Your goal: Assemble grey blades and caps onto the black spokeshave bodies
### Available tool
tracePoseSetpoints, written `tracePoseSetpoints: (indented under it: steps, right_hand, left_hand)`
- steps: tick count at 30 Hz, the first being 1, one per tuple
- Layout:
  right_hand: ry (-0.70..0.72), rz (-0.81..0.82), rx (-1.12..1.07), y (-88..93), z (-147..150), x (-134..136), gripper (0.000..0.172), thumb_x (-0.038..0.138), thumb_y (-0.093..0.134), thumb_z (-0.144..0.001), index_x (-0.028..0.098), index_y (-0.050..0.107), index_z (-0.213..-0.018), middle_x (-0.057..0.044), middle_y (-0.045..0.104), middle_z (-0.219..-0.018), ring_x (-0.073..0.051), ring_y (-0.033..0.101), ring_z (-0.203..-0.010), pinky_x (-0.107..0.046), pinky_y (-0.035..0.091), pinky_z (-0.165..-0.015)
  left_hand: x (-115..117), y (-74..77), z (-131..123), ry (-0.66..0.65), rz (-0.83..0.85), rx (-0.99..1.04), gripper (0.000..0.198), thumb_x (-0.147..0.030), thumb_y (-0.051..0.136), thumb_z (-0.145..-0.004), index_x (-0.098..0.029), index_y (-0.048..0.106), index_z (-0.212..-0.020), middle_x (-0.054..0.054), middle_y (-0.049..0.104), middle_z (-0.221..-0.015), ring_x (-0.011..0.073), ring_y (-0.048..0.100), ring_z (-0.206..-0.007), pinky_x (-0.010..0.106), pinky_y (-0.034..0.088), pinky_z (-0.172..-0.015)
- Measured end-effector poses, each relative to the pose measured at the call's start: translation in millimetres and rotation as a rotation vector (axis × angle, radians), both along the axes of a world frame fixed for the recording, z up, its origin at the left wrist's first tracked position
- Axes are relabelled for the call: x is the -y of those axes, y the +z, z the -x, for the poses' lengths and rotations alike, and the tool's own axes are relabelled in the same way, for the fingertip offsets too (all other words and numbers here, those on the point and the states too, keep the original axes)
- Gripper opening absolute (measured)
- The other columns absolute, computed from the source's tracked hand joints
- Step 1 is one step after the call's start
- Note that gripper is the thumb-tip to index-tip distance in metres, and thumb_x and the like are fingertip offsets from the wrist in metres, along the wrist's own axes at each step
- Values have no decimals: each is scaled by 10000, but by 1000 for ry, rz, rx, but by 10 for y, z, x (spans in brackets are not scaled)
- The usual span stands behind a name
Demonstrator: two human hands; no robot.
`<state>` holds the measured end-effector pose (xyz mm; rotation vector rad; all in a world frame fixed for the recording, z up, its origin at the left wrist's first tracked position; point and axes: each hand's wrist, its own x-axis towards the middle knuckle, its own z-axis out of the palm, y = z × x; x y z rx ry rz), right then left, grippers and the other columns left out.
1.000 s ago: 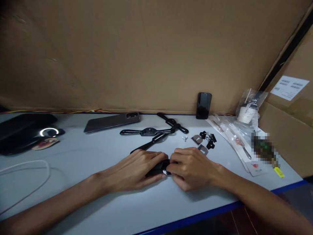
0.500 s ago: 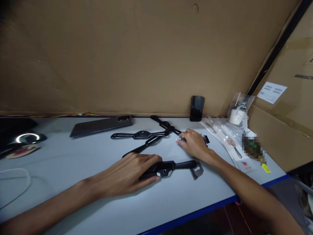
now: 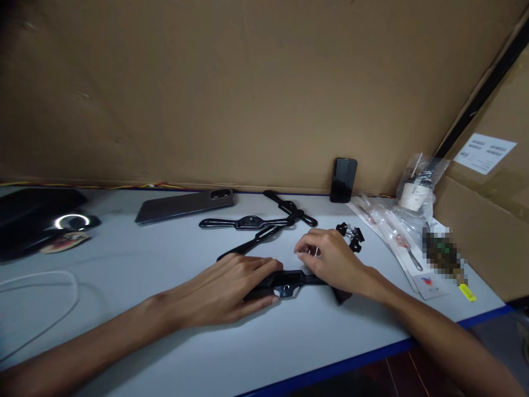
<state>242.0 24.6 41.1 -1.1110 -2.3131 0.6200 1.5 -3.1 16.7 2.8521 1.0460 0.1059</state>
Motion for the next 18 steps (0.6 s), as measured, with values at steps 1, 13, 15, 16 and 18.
tracePoseSetpoints:
  steps: [1, 13, 15, 16, 18]
  right_hand:
    - [34, 44, -46, 13, 20, 56, 126, 84, 725, -881, 203, 764, -863, 6, 726, -833, -144, 643, -736, -281, 489, -734]
    - [194, -43, 26, -119, 133, 243, 133, 74, 681, -940, 173, 748, -880, -37, 730, -868, -178, 655, -847, -317, 514, -796]
    - [230, -162, 87, -142, 122, 256, 136, 95, 647, -967, 170, 731, -890, -49, 718, -882, -188, 629, -847, -318, 511, -778]
    - [250, -242, 123, -152, 119, 267, 153, 100, 621, -981, 163, 722, -885, -58, 708, -878, -192, 610, -833, -319, 506, -761]
    - [292, -415, 205, -161, 118, 291, 215, 83, 551, -997, 145, 703, -860, -79, 686, -851, -203, 567, -801, -322, 494, -729]
  left_hand:
    - [-2, 2, -2, 0, 4, 7, 212, -405, 562, -1008, -200, 556, -1061, 52, 722, -881, 256, 694, -717, 342, 375, -563]
    - [7, 8, 8, -8, 26, 27, 196, -411, 566, -1016, -217, 538, -1033, 34, 719, -891, 249, 690, -730, 349, 380, -573]
    - [6, 3, 7, -10, 12, 22, 201, -415, 562, -1018, -217, 530, -1015, 33, 716, -879, 253, 692, -727, 351, 377, -569]
    - [5, 2, 6, -11, 3, 21, 205, -419, 563, -1017, -217, 525, -1003, 32, 713, -871, 255, 692, -723, 352, 376, -566]
    - [0, 1, 2, -13, -19, 19, 216, -423, 570, -1012, -216, 515, -982, 33, 706, -856, 256, 691, -713, 352, 372, -559]
